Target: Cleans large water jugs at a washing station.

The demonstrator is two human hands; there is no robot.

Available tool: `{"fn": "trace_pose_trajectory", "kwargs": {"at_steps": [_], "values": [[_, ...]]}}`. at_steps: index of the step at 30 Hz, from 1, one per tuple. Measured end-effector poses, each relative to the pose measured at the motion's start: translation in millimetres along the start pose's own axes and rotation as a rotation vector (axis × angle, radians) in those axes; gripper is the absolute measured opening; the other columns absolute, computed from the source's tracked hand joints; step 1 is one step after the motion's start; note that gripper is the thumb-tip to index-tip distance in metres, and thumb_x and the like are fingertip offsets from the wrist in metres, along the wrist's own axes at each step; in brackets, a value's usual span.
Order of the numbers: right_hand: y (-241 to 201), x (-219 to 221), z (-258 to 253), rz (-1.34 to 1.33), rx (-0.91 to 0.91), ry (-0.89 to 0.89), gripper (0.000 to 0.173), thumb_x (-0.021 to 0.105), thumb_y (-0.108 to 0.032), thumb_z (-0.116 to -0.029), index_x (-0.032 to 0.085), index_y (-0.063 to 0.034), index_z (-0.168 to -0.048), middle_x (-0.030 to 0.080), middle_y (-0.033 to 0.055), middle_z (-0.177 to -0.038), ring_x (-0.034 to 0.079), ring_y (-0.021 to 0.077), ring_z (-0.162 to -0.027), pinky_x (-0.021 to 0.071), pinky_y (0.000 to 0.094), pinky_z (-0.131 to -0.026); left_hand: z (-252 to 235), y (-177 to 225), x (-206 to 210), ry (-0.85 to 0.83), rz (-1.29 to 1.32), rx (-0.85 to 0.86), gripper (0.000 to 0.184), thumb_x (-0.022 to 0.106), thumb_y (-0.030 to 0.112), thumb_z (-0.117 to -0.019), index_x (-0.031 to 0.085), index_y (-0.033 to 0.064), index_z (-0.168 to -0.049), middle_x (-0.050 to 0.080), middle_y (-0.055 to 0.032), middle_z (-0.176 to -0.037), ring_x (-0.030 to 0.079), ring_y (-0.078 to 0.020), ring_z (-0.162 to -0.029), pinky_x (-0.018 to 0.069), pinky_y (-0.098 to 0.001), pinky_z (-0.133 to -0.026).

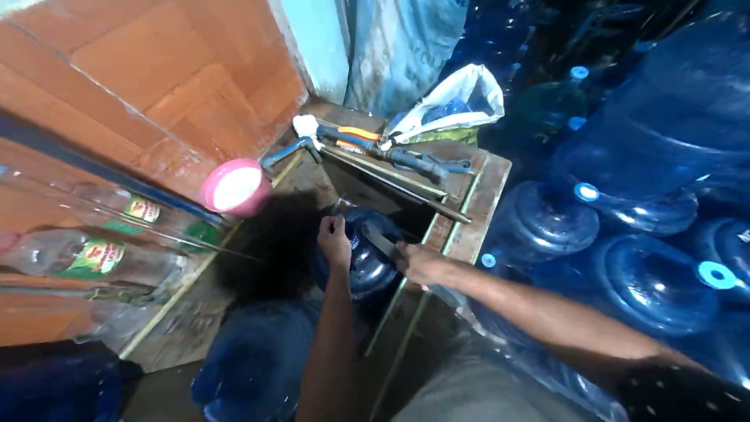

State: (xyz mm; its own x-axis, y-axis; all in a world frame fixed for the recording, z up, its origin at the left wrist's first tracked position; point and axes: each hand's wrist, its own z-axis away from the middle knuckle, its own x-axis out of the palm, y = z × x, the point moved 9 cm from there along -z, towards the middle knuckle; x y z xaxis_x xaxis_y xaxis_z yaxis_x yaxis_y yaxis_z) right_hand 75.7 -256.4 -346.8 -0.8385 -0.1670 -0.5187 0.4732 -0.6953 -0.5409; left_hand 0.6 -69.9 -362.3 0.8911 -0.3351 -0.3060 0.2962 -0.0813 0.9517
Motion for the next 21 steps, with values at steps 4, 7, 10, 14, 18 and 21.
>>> {"fn": "trace_pose_trajectory", "kwargs": {"at_steps": [4, 7, 10, 14, 18, 21], "values": [[-11, -12, 29, -0.083, -0.015, -0.012, 0.041, 0.044, -0.02, -0.1103, 0.04, -0.0062, -0.148, 0.062, 0.0196, -0.111, 0.066, 0.0273, -0.083, 0.055, 0.0438, -0.076, 4, -2, 0, 0.009, 0.016, 0.013, 0.018, 0.057, 0.016, -0.1043, 0.064, -0.0012, -0.101, 0.059, -0.0083, -0.09, 0.056, -0.0139, -0.083, 0.0476, -0.0344, -0.079], [-13, -12, 30, -0.11, 0.016, -0.047, 0.04, 0.044, -0.02, -0.1102, 0.04, -0.0067, -0.148, 0.06, 0.0165, -0.103, 0.062, 0.022, -0.074, 0.0536, 0.0382, -0.069, 3, -3, 2, 0.023, 0.03, 0.016, 0.018, 0.057, 0.016, -0.1045, 0.063, -0.0001, -0.099, 0.059, -0.0077, -0.088, 0.056, -0.0134, -0.081, 0.048, -0.0344, -0.078], [-15, -10, 27, -0.074, 0.044, -0.062, 0.038, 0.044, -0.019, -0.1098, 0.042, -0.0063, -0.145, 0.059, 0.0152, -0.099, 0.061, 0.0208, -0.072, 0.0529, 0.0372, -0.068, 5, -3, 3, 0.012, 0.016, 0.002, 0.019, 0.056, 0.015, -0.1052, 0.063, -0.002, -0.102, 0.061, -0.0116, -0.094, 0.058, -0.0177, -0.088, 0.0482, -0.0382, -0.083], [-31, -18, 30, 0.096, 0.075, -0.064, 0.037, 0.047, -0.015, -0.1084, 0.044, -0.0022, -0.143, 0.059, 0.0172, -0.101, 0.061, 0.0228, -0.075, 0.0529, 0.0391, -0.071, 3, -2, 3, -0.011, 0.016, 0.04, 0.019, 0.055, 0.012, -0.1051, 0.063, -0.0054, -0.104, 0.063, -0.0167, -0.101, 0.059, -0.0216, -0.097, 0.0476, -0.0404, -0.09], [-46, -26, 29, 0.222, 0.122, -0.066, 0.028, 0.048, -0.01, -0.1066, 0.049, 0.0015, -0.132, 0.055, 0.0122, -0.09, 0.056, 0.0177, -0.068, 0.0502, 0.034, -0.064, 2, -3, 4, 0.008, 0.099, 0.062, 0.016, 0.057, 0.01, -0.1036, 0.061, -0.0029, -0.095, 0.057, -0.0104, -0.091, 0.055, -0.0157, -0.087, 0.0463, -0.0347, -0.083], [-53, -29, 25, 0.266, 0.154, -0.061, 0.025, 0.048, -0.01, -0.1062, 0.05, 0.0019, -0.128, 0.052, 0.0091, -0.085, 0.052, 0.0141, -0.063, 0.0476, 0.0296, -0.059, 3, -3, 5, 0.0, 0.105, 0.069, 0.016, 0.057, 0.01, -0.1037, 0.061, -0.004, -0.096, 0.059, -0.0139, -0.098, 0.057, -0.0192, -0.094, 0.0467, -0.0375, -0.088]]}}
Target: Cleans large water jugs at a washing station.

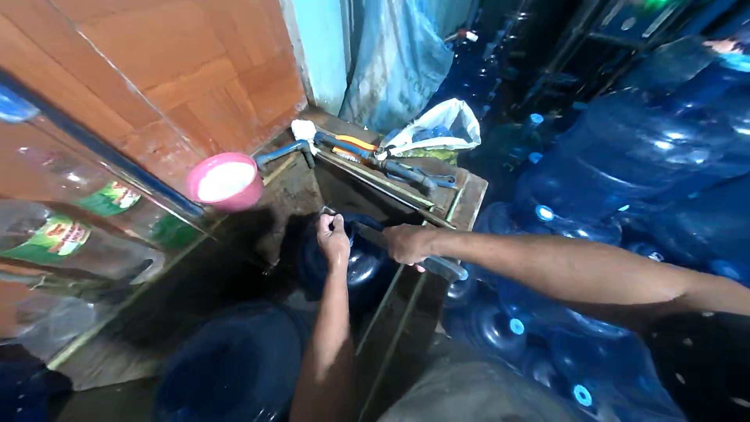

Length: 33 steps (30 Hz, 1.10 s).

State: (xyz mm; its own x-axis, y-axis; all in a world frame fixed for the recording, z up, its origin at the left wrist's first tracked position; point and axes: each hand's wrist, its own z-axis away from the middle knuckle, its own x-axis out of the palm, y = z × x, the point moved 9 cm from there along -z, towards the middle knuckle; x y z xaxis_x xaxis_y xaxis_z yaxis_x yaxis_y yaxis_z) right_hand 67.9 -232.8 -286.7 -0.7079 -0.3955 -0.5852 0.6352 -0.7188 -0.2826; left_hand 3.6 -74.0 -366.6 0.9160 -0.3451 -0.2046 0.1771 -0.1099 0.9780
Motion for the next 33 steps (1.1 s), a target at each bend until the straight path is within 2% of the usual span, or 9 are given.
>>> {"fn": "trace_pose_trajectory", "kwargs": {"at_steps": [7, 12, 15, 17, 19, 21, 24, 28, 33], "values": [[-11, -8, -10, 0.04, 0.017, 0.023, 0.024, 0.049, -0.009, -0.1056, 0.052, 0.0027, -0.127, 0.052, 0.0096, -0.083, 0.052, 0.0142, -0.061, 0.0465, 0.0294, -0.058, 0, 1, -1, -0.004, -0.006, 0.026, 0.018, 0.058, 0.01, -0.1031, 0.062, -0.0037, -0.093, 0.058, -0.0141, -0.097, 0.056, -0.0196, -0.095, 0.0457, -0.0368, -0.088], [-7, -8, -14, 0.052, 0.008, 0.034, 0.03, 0.049, -0.007, -0.1045, 0.05, 0.0027, -0.132, 0.055, 0.0129, -0.087, 0.054, 0.0179, -0.065, 0.0473, 0.0332, -0.06, 0, 7, -3, -0.034, -0.055, 0.057, 0.017, 0.058, 0.008, -0.102, 0.064, -0.0077, -0.1, 0.06, -0.0211, -0.11, 0.057, -0.0256, -0.108, 0.0448, -0.0404, -0.097], [-4, 3, -27, 0.199, -0.03, 0.073, 0.036, 0.054, -0.009, -0.1031, 0.051, 0.0042, -0.136, 0.064, 0.0233, -0.114, 0.066, 0.0334, -0.097, 0.0538, 0.0499, -0.08, 5, 5, -1, -0.025, -0.075, 0.066, 0.017, 0.055, 0.01, -0.103, 0.063, -0.0042, -0.097, 0.058, -0.017, -0.109, 0.055, -0.0234, -0.106, 0.0438, -0.0388, -0.095], [1, 22, -46, 0.194, -0.064, 0.101, 0.042, 0.054, -0.008, -0.1036, 0.047, 0.0087, -0.141, 0.058, 0.0326, -0.134, 0.059, 0.0481, -0.124, 0.0468, 0.064, -0.1, 7, 8, -6, -0.01, -0.09, 0.085, 0.017, 0.055, 0.009, -0.1029, 0.063, -0.0055, -0.099, 0.059, -0.018, -0.11, 0.055, -0.0241, -0.107, 0.0441, -0.039, -0.097], [-1, 34, -60, 0.136, -0.072, 0.082, 0.053, 0.058, -0.007, -0.1009, 0.039, 0.0068, -0.148, 0.053, 0.0328, -0.141, 0.054, 0.0487, -0.131, 0.0435, 0.0636, -0.105, 6, 5, -12, -0.005, -0.054, 0.097, 0.016, 0.055, 0.007, -0.1024, 0.063, -0.0059, -0.097, 0.059, -0.0142, -0.102, 0.055, -0.0183, -0.1, 0.0449, -0.0341, -0.092], [12, 47, -67, 0.077, -0.074, 0.065, 0.057, 0.057, -0.009, -0.1008, 0.034, 0.0037, -0.151, 0.054, 0.0315, -0.14, 0.056, 0.0475, -0.129, 0.0459, 0.0618, -0.104, 6, 0, -11, -0.053, -0.007, 0.081, 0.015, 0.056, 0.007, -0.1027, 0.062, -0.0034, -0.094, 0.059, -0.0074, -0.093, 0.056, -0.0102, -0.09, 0.0464, -0.0293, -0.085], [30, 52, -70, -0.03, -0.1, 0.049, 0.052, 0.052, -0.012, -0.1043, 0.035, 0.0017, -0.151, 0.057, 0.0312, -0.136, 0.059, 0.0469, -0.125, 0.0478, 0.0615, -0.101, -2, -3, -11, -0.124, -0.03, 0.014, 0.016, 0.054, 0.008, -0.1031, 0.065, -0.0036, -0.098, 0.062, -0.0079, -0.096, 0.057, -0.0101, -0.092, 0.0473, -0.0315, -0.088], [57, 38, -65, -0.271, -0.132, -0.076, 0.042, 0.044, -0.026, -0.1111, 0.045, -0.0043, -0.146, 0.061, 0.0204, -0.107, 0.062, 0.0284, -0.08, 0.0534, 0.0448, -0.073, 0, -1, -14, -0.144, -0.072, -0.071, 0.02, 0.051, 0.01, -0.1049, 0.064, -0.0049, -0.104, 0.064, -0.0097, -0.095, 0.061, -0.0118, -0.087, 0.0516, -0.0322, -0.083], [71, 20, -53, -0.413, -0.219, -0.135, 0.043, 0.038, -0.036, -0.1127, 0.045, -0.0089, -0.146, 0.055, 0.0119, -0.09, 0.054, 0.0183, -0.065, 0.0496, 0.0336, -0.061, 8, 12, -20, -0.048, -0.28, -0.093, 0.024, 0.056, 0.015, -0.1053, 0.064, -0.0066, -0.112, 0.066, -0.0142, -0.101, 0.061, -0.0133, -0.09, 0.0499, -0.0319, -0.085]]}}
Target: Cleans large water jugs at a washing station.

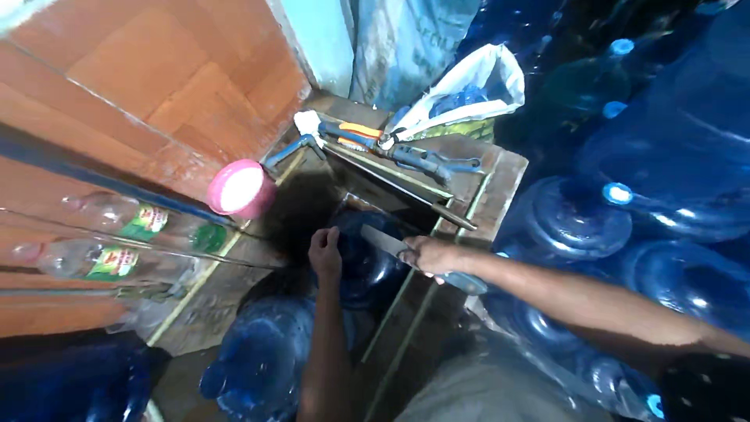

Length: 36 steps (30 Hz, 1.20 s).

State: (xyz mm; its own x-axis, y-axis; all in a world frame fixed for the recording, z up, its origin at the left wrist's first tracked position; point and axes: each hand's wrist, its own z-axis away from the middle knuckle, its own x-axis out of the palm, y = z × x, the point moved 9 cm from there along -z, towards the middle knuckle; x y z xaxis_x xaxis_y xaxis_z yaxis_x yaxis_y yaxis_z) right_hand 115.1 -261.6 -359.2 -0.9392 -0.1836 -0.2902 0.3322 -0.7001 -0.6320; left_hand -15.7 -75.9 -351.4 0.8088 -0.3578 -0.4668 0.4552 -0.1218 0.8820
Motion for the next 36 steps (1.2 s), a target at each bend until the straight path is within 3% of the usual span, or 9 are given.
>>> {"fn": "trace_pose_trajectory", "kwargs": {"at_steps": [5, 10, 12, 14, 17, 19, 22, 28, 36], "values": [[-12, -4, -7, 0.101, -0.131, -0.062, 0.039, 0.04, -0.031, -0.1126, 0.049, -0.0031, -0.139, 0.057, 0.0147, -0.089, 0.057, 0.0208, -0.063, 0.0512, 0.0365, -0.061, 6, 7, 4, 0.177, -0.116, -0.147, 0.021, 0.054, 0.012, -0.1044, 0.064, -0.0066, -0.106, 0.063, -0.0156, -0.095, 0.059, -0.0192, -0.086, 0.0483, -0.0382, -0.081], [-24, -13, -7, 0.266, -0.165, -0.1, 0.041, 0.038, -0.027, -0.1127, 0.047, -0.0009, -0.143, 0.062, 0.0247, -0.115, 0.066, 0.0359, -0.094, 0.0532, 0.0515, -0.082, 2, 7, 5, 0.202, -0.178, -0.099, 0.023, 0.051, 0.012, -0.1051, 0.064, -0.0067, -0.1, 0.061, -0.0133, -0.088, 0.058, -0.0183, -0.083, 0.0486, -0.0381, -0.079], [-29, -17, -7, 0.337, -0.189, -0.082, 0.041, 0.039, -0.024, -0.1124, 0.045, -0.0004, -0.146, 0.062, 0.0284, -0.124, 0.064, 0.0438, -0.114, 0.0501, 0.0591, -0.095, 4, 7, 4, 0.227, -0.174, -0.091, 0.023, 0.051, 0.012, -0.1046, 0.064, -0.0064, -0.099, 0.061, -0.0124, -0.087, 0.058, -0.0172, -0.082, 0.0484, -0.0371, -0.079], [-32, -21, -8, 0.361, -0.205, -0.064, 0.041, 0.038, -0.023, -0.1123, 0.045, 0.0005, -0.145, 0.062, 0.0294, -0.126, 0.061, 0.0461, -0.12, 0.0476, 0.0607, -0.099, 4, 6, 4, 0.25, -0.172, -0.104, 0.022, 0.052, 0.012, -0.1046, 0.064, -0.0059, -0.101, 0.061, -0.012, -0.089, 0.058, -0.016, -0.082, 0.0486, -0.0361, -0.079], [-29, -25, -12, 0.333, -0.216, -0.106, 0.041, 0.037, -0.025, -0.1128, 0.046, 0.0014, -0.144, 0.062, 0.029, -0.124, 0.062, 0.0446, -0.118, 0.0482, 0.0592, -0.098, 6, 4, 2, 0.299, -0.076, -0.073, 0.019, 0.054, 0.007, -0.1025, 0.064, -0.0088, -0.101, 0.063, -0.0112, -0.089, 0.058, -0.0114, -0.083, 0.0489, -0.0308, -0.081], [-26, -22, -14, 0.303, -0.227, -0.15, 0.041, 0.038, -0.026, -0.1128, 0.047, 0.0006, -0.142, 0.064, 0.0278, -0.118, 0.065, 0.0428, -0.108, 0.0511, 0.0575, -0.092, 5, 0, 2, 0.328, 0.016, -0.031, 0.016, 0.055, 0.006, -0.101, 0.058, -0.001, -0.087, 0.057, -0.0013, -0.079, 0.055, -0.003, -0.074, 0.0483, -0.0223, -0.072], [-23, -19, -17, 0.297, -0.239, -0.181, 0.039, 0.037, -0.026, -0.113, 0.047, -0.0001, -0.14, 0.064, 0.0257, -0.112, 0.067, 0.0399, -0.098, 0.0535, 0.0547, -0.085, 4, -4, 3, 0.336, 0.057, -0.046, 0.017, 0.052, 0.004, -0.1005, 0.055, 0.004, -0.084, 0.052, 0.0034, -0.075, 0.053, -0.0006, -0.07, 0.0469, -0.0202, -0.069], [-16, -8, -31, 0.384, -0.236, -0.166, 0.038, 0.042, -0.014, -0.1098, 0.043, 0.0053, -0.143, 0.061, 0.0309, -0.127, 0.06, 0.0472, -0.122, 0.0471, 0.0607, -0.1, 9, -3, 4, 0.355, 0.05, -0.016, 0.015, 0.049, 0.004, -0.0994, 0.054, 0.0051, -0.086, 0.052, 0.005, -0.076, 0.053, 0.0017, -0.072, 0.0467, -0.018, -0.071], [-9, -17, -34, 0.335, -0.229, -0.181, 0.04, 0.041, -0.019, -0.1112, 0.043, 0.0023, -0.145, 0.062, 0.0298, -0.126, 0.061, 0.0458, -0.12, 0.0484, 0.0599, -0.099, 10, -2, -3, 0.382, 0.054, -0.016, 0.016, 0.045, 0.003, -0.1012, 0.054, 0.0026, -0.088, 0.053, 0.0047, -0.079, 0.053, 0.0028, -0.074, 0.0467, -0.0163, -0.074]]}}
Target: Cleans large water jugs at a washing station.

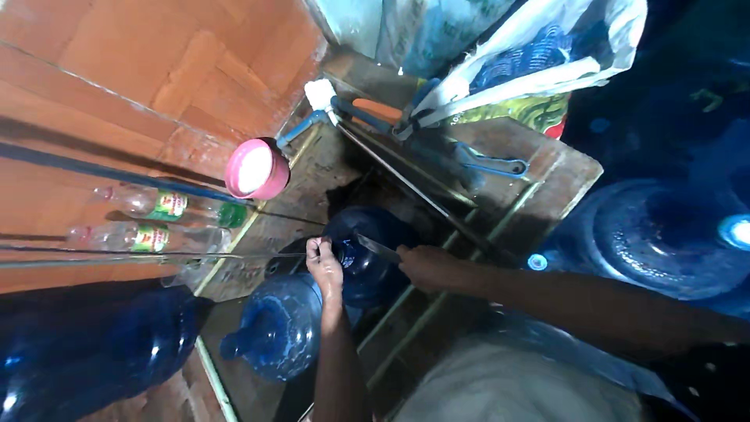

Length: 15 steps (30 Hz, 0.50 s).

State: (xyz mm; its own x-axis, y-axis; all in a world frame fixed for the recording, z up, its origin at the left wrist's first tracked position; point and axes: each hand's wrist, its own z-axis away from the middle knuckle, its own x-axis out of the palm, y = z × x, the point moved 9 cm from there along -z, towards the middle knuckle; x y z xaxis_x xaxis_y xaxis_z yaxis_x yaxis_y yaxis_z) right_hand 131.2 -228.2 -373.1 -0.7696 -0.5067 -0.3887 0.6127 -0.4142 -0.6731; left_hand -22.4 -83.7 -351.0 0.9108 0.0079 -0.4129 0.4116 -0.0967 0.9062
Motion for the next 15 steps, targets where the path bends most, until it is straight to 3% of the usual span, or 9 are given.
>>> {"fn": "trace_pose_trajectory", "kwargs": {"at_steps": [6, 9, 12, 15], "values": [[-18, -9, 10, -0.025, -0.108, 0.001, 0.037, 0.04, -0.02, -0.1114, 0.047, 0.0025, -0.14, 0.063, 0.0286, -0.121, 0.063, 0.0447, -0.115, 0.0499, 0.0592, -0.095, 2, -3, 1, 0.001, -0.023, -0.033, 0.018, 0.044, 0.005, -0.1034, 0.055, 0.0027, -0.089, 0.051, 0.0043, -0.077, 0.051, 0.002, -0.071, 0.0454, -0.0164, -0.07], [-23, -11, 4, 0.012, -0.106, -0.022, 0.036, 0.041, -0.019, -0.1112, 0.046, 0.0027, -0.14, 0.062, 0.0282, -0.122, 0.064, 0.0437, -0.113, 0.0505, 0.0576, -0.094, 0, -4, 1, -0.017, -0.018, -0.018, 0.016, 0.044, 0.004, -0.1021, 0.055, 0.0027, -0.089, 0.053, 0.0036, -0.079, 0.053, 0.0016, -0.075, 0.0465, -0.0174, -0.073], [-29, -18, 5, 0.086, -0.098, -0.034, 0.037, 0.041, -0.016, -0.1106, 0.044, 0.0037, -0.142, 0.06, 0.0299, -0.129, 0.059, 0.0454, -0.123, 0.0462, 0.0591, -0.101, 0, -4, 1, -0.019, -0.021, -0.02, 0.016, 0.045, 0.004, -0.1021, 0.055, 0.0029, -0.09, 0.054, 0.0036, -0.079, 0.054, 0.0015, -0.075, 0.0468, -0.0174, -0.074], [-34, -26, 5, 0.129, -0.106, -0.04, 0.038, 0.042, -0.015, -0.1104, 0.045, 0.0049, -0.143, 0.059, 0.031, -0.13, 0.058, 0.0468, -0.124, 0.0453, 0.0611, -0.102, 0, -2, 2, -0.032, -0.02, -0.023, 0.016, 0.044, 0.004, -0.1027, 0.055, 0.0019, -0.091, 0.053, 0.0034, -0.081, 0.054, 0.0016, -0.076, 0.0467, -0.0173, -0.075]]}}
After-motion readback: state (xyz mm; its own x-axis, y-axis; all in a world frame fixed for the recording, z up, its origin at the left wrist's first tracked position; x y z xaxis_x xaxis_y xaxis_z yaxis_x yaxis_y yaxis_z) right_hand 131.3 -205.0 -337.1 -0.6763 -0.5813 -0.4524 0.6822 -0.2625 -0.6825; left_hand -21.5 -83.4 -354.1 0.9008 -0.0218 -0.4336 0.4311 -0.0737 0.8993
